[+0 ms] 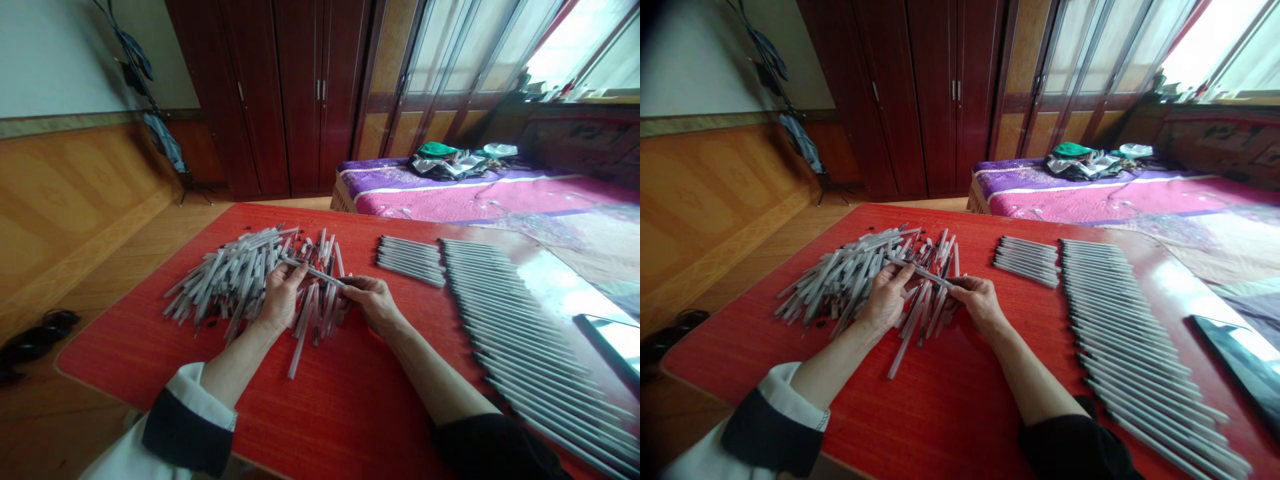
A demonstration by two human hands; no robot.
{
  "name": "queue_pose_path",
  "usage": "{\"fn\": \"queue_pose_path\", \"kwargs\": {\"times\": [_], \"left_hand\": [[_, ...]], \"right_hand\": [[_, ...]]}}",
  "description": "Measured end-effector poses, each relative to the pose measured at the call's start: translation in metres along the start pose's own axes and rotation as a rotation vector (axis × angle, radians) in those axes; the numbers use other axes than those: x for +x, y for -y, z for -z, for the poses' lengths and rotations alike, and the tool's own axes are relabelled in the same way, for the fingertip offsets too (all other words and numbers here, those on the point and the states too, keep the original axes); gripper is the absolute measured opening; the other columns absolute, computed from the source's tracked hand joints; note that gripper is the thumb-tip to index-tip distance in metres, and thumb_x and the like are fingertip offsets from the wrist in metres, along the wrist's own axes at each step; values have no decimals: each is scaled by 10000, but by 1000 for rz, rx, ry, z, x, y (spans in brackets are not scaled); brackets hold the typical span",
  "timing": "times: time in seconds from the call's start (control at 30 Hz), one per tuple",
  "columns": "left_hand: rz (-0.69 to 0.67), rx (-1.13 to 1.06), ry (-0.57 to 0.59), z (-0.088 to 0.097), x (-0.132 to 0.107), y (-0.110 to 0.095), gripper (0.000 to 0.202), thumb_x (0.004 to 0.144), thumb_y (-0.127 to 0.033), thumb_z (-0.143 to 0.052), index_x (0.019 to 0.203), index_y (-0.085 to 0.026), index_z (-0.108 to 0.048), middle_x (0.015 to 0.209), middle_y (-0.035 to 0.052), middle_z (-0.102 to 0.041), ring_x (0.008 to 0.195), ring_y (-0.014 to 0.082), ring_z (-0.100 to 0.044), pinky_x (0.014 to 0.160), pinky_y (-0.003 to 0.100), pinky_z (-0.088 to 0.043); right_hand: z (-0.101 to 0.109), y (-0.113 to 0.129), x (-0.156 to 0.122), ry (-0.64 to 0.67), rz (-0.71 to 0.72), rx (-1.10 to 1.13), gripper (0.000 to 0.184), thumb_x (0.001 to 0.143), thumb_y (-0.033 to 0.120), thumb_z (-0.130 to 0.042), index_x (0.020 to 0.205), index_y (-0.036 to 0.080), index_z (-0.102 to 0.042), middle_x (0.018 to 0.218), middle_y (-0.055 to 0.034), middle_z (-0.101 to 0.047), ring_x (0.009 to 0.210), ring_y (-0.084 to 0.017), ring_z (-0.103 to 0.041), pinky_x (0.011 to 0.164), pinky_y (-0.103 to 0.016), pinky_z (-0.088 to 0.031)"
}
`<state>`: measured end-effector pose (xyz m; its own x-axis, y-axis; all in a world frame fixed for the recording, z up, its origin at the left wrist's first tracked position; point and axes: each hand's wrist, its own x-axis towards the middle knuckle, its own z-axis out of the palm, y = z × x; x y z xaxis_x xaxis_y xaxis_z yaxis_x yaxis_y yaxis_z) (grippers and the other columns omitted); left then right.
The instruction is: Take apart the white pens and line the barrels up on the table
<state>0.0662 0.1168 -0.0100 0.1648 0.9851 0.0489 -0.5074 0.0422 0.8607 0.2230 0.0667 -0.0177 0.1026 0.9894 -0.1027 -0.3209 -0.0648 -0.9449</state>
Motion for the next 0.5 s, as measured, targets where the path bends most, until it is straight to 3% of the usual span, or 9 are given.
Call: {"fn": "queue_pose_path", "kwargs": {"times": [0.37, 0.43, 0.5], "left_hand": [[3, -22, -16, -4, -2, -2, 243, 631, -271, -739, 749, -138, -573, 676, -15, -647, 636, 117, -638, 623, 240, -521], [4, -53, -17, -3, -1, -3, 249, 629, -269, -739, 754, -142, -564, 684, -17, -651, 640, 116, -640, 637, 248, -524], [8, -64, -14, -3, 0, -3, 257, 624, -269, -741, 757, -144, -560, 687, -16, -655, 639, 116, -642, 646, 250, -524]], "right_hand": [[-2, 5, 0, 46, 38, -59, 252, 573, 297, -715, 737, 109, -677, 513, -15, -611, 398, -125, -548, 411, -246, -453], [-4, 10, 1, 77, 96, -195, 257, 627, 326, -674, 769, 113, -686, 538, -20, -618, 437, -131, -554, 449, -257, -453], [-8, 17, 1, 66, 220, -473, 244, 695, 334, -620, 815, 138, -702, 603, -30, -645, 520, -140, -569, 505, -257, -441]]}}
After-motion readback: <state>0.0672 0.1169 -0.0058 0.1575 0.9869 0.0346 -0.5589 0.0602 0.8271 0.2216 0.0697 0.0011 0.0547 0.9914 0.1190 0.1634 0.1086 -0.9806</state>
